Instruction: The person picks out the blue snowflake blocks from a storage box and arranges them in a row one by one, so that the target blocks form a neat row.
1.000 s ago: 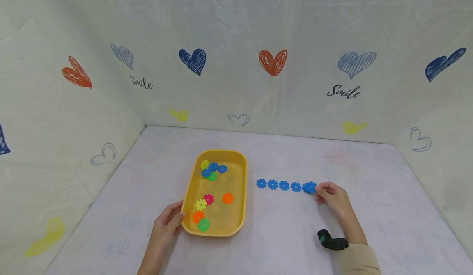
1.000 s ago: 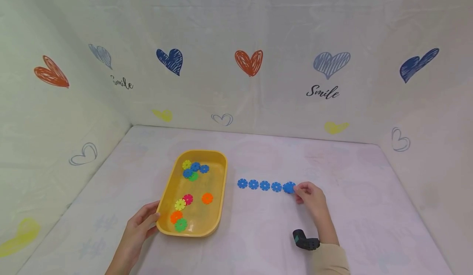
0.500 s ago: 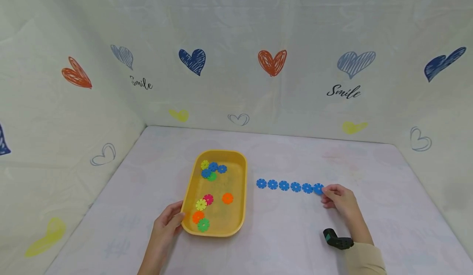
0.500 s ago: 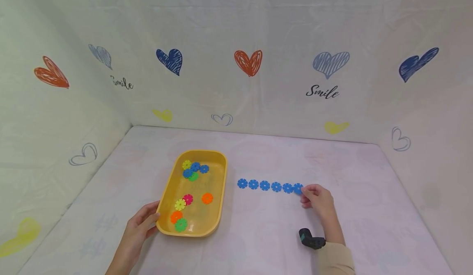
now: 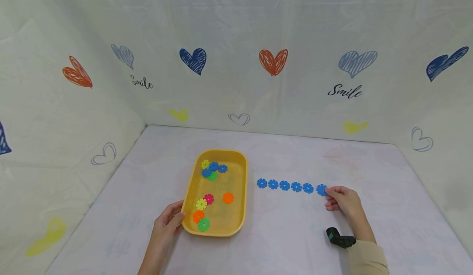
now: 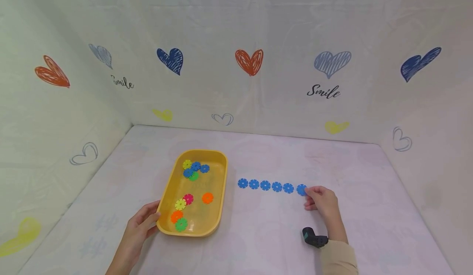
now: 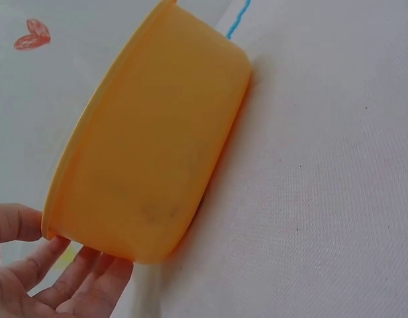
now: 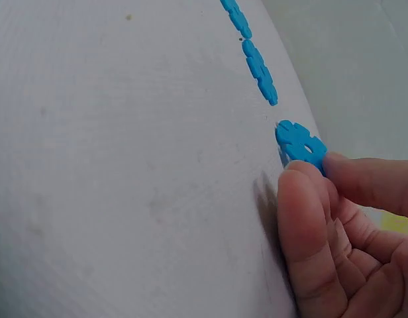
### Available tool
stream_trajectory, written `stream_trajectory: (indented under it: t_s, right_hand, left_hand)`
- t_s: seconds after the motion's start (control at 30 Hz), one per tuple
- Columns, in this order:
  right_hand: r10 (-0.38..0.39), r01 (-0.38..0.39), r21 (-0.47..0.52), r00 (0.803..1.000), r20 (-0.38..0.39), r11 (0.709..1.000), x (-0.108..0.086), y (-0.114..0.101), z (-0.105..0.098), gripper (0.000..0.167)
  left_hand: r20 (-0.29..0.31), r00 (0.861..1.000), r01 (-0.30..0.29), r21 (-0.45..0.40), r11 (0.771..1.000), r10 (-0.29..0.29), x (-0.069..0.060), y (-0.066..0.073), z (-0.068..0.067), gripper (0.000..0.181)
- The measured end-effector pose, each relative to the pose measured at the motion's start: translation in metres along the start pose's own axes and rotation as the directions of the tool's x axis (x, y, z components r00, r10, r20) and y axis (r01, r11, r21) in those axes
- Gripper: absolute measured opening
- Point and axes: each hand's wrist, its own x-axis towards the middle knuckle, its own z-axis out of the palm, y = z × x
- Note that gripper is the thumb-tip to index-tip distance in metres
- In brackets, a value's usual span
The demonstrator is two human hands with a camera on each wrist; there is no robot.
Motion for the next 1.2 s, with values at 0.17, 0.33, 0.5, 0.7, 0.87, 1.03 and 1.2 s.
stream_trajectory:
  t_s: [0.17, 0.33, 0.5, 0.7, 0.87, 1.03, 1.2]
  right_hand:
    - [0.005, -0.006, -0.034, 1.0, -0.016, 0.999, 0.002, 0.0, 0.0, 0.04]
    - [0.016, -0.017, -0.079, 1.0, -0.019, 0.997, 0.004, -0.002, -0.002, 0.042]
    - [0.024, -0.027, -0.101, 0.999, -0.028, 0.994, 0.004, -0.004, -0.002, 0.041]
    - [0.033, -0.036, -0.118, 0.999, -0.028, 0.992, 0.004, -0.005, -0.002, 0.04]
    - [0.037, -0.038, -0.131, 0.999, -0.013, 0.991, 0.006, -0.006, -0.002, 0.04]
    - [0.044, -0.043, -0.148, 0.999, 0.005, 0.988, 0.008, -0.009, -0.001, 0.04]
    - [0.042, -0.039, -0.159, 0.999, 0.016, 0.987, 0.007, -0.012, -0.001, 0.037]
  left_hand:
    - [0.001, 1.0, -0.001, 0.001, 1.0, 0.001, 0.0, 0.0, 0.001, 0.042]
    - [0.001, 1.0, -0.005, -0.001, 1.0, 0.005, -0.001, 0.001, 0.001, 0.041]
    - [-0.002, 1.0, -0.004, 0.003, 1.0, 0.004, -0.002, 0.002, 0.002, 0.041]
    - [-0.001, 1.0, -0.004, 0.005, 1.0, 0.004, -0.001, 0.002, 0.002, 0.041]
    - [0.008, 1.0, -0.005, 0.004, 1.0, 0.005, -0.001, 0.002, 0.002, 0.042]
    - [0.004, 1.0, 0.005, 0.028, 1.0, -0.005, 0.0, 0.002, 0.0, 0.043]
    - [0.002, 1.0, 0.023, 0.04, 0.999, -0.023, 0.001, 0.002, 0.0, 0.043]
